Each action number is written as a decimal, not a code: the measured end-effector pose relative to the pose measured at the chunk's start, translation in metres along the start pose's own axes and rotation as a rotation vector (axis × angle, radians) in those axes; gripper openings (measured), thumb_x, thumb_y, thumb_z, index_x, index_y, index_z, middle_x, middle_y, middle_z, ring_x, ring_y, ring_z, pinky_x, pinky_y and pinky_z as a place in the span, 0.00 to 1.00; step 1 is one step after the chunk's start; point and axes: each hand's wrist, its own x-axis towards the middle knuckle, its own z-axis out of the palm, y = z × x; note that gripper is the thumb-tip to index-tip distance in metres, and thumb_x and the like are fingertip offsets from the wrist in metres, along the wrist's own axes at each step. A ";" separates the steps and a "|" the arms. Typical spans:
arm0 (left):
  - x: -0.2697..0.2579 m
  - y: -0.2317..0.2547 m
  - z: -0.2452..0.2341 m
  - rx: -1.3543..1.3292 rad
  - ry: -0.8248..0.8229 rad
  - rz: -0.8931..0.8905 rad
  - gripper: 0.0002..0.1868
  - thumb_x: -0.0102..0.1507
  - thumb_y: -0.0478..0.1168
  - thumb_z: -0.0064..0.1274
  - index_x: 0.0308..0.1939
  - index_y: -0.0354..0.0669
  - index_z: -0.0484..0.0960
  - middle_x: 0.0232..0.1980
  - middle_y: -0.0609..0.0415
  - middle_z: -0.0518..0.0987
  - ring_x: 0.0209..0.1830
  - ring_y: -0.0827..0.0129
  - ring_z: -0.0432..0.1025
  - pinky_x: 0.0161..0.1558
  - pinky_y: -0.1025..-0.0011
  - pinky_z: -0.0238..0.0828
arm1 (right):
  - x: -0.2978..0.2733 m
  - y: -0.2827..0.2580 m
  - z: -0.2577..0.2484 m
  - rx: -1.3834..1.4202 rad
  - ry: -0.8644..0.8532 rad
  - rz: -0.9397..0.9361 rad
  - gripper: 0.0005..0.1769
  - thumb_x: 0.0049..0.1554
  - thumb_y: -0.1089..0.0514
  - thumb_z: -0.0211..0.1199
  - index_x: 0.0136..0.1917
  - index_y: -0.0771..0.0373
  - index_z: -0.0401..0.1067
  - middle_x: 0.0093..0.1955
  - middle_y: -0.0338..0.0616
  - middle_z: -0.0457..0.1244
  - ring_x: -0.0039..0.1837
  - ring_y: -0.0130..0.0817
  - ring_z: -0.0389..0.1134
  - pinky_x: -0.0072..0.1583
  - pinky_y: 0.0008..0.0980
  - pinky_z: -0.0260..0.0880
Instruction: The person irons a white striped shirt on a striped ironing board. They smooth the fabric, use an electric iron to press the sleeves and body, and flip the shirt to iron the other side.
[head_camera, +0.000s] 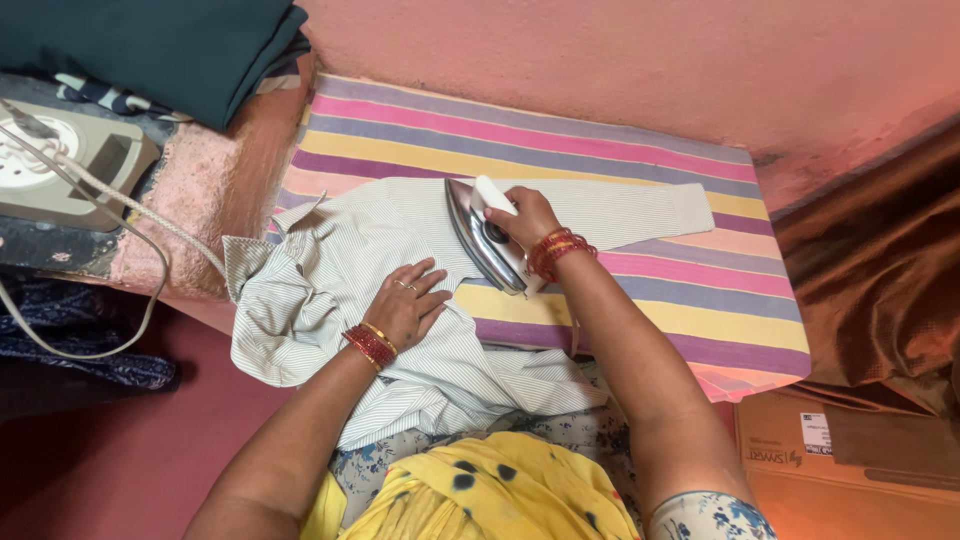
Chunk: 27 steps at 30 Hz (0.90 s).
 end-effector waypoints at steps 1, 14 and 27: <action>0.000 0.000 -0.001 -0.002 0.021 0.012 0.10 0.62 0.42 0.57 0.46 0.48 0.87 0.63 0.54 0.78 0.72 0.58 0.64 0.70 0.54 0.58 | 0.006 -0.001 0.004 -0.006 -0.042 0.026 0.21 0.55 0.51 0.71 0.55 0.68 0.74 0.42 0.51 0.71 0.42 0.35 0.73 0.45 0.35 0.73; -0.004 0.003 -0.008 -0.097 0.156 0.011 0.06 0.54 0.33 0.55 0.35 0.41 0.81 0.50 0.52 0.80 0.56 0.58 0.73 0.57 0.59 0.69 | 0.005 -0.026 0.013 -0.451 -0.299 -0.073 0.24 0.61 0.43 0.60 0.60 0.63 0.70 0.48 0.56 0.70 0.50 0.47 0.74 0.54 0.45 0.74; -0.007 0.003 -0.006 -0.091 0.164 0.044 0.06 0.52 0.34 0.55 0.32 0.43 0.79 0.41 0.55 0.77 0.46 0.59 0.71 0.51 0.61 0.69 | 0.007 -0.042 0.020 -0.335 -0.359 -0.198 0.27 0.63 0.42 0.56 0.67 0.61 0.66 0.52 0.56 0.70 0.53 0.46 0.74 0.56 0.46 0.73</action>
